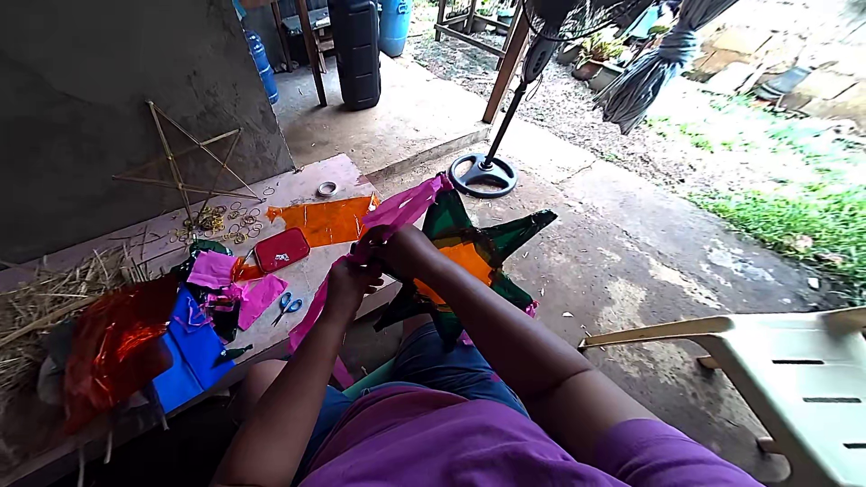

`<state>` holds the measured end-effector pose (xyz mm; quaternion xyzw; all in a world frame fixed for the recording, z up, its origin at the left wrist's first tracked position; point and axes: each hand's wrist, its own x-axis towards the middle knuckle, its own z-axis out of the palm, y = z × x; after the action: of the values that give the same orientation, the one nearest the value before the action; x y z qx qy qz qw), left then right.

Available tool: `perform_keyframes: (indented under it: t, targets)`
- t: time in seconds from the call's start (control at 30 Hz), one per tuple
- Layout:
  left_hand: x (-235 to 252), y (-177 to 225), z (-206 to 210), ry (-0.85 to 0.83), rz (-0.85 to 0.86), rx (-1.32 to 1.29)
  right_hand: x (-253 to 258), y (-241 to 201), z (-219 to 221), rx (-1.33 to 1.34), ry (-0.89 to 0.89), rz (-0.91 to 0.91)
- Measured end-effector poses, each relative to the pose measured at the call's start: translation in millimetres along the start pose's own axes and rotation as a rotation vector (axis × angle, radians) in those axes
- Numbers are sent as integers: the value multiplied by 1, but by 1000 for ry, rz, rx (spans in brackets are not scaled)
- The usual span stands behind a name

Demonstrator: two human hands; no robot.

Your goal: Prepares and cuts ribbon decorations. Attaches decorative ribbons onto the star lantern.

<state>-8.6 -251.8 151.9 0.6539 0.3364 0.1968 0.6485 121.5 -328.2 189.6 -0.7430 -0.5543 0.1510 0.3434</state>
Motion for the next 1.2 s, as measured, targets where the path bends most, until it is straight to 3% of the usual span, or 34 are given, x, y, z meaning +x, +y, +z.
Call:
perform_keyframes:
  t: [0.33, 0.4, 0.5, 0.57, 0.77, 0.93, 1.07, 1.2]
  targets:
    - [-17, -2, -15, 30, 53, 39, 4, 11, 0, 74, -70, -101]
    - [-23, -1, -22, -52, 36, 129, 5, 12, 2, 80, -66, -102]
    - [-40, 14, -38, -347, -107, 411, 2, 4, 1, 47, -66, -53]
    - [-49, 26, -48, -445, -140, 540, 1, 0, 2, 53, -67, -35]
    - [-55, 42, -66, -194, 2, 698, -5, -8, 6, 70, -69, -88]
    - [-36, 56, -70, 6, 357, 907, -9, -15, 8, 16, -78, -105]
    - [-11, 73, -69, 62, 343, 976, -12, -18, 5, -15, -86, -82]
    - [8, 66, -72, 10, 315, 820, -12, -13, 6, -18, -48, -106]
